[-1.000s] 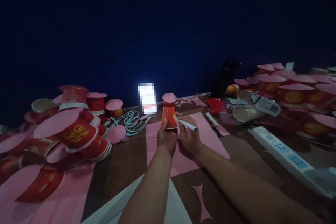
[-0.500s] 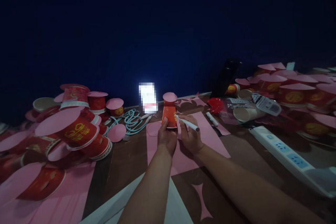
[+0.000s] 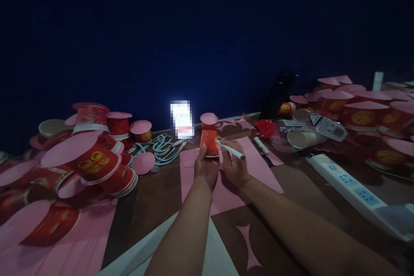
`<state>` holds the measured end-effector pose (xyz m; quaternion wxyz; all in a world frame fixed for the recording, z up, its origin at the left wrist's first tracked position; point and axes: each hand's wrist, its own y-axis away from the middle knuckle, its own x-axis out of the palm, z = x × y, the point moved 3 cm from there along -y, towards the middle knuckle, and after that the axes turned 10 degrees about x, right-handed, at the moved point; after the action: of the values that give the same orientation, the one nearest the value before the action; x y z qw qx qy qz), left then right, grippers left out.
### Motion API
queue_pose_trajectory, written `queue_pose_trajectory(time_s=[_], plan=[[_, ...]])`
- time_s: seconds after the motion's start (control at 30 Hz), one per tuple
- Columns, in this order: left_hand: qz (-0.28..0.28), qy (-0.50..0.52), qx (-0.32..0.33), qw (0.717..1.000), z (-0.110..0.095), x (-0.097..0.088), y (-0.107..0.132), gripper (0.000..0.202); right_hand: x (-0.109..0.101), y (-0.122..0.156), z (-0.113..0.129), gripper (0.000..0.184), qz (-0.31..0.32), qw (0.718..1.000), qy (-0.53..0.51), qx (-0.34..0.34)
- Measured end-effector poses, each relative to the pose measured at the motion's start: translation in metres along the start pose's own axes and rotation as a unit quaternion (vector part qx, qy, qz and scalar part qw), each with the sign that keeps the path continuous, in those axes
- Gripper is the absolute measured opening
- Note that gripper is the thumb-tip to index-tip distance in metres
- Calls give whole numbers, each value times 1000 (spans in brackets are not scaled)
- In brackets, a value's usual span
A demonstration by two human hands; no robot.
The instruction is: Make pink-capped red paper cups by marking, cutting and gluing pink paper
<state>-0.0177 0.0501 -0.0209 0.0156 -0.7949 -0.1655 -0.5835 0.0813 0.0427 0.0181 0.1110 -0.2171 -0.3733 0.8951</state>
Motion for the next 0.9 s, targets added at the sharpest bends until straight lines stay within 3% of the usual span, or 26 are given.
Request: queue_pose_trajectory(time_s=[0.47, 0.9], plan=[[-3, 5, -4, 1000, -1, 5, 2, 25, 2, 2, 2, 18, 24, 1000, 7, -19], [3, 1, -7, 1000, -2, 7, 4, 30, 2, 4, 1, 20, 0, 1000, -2, -23]])
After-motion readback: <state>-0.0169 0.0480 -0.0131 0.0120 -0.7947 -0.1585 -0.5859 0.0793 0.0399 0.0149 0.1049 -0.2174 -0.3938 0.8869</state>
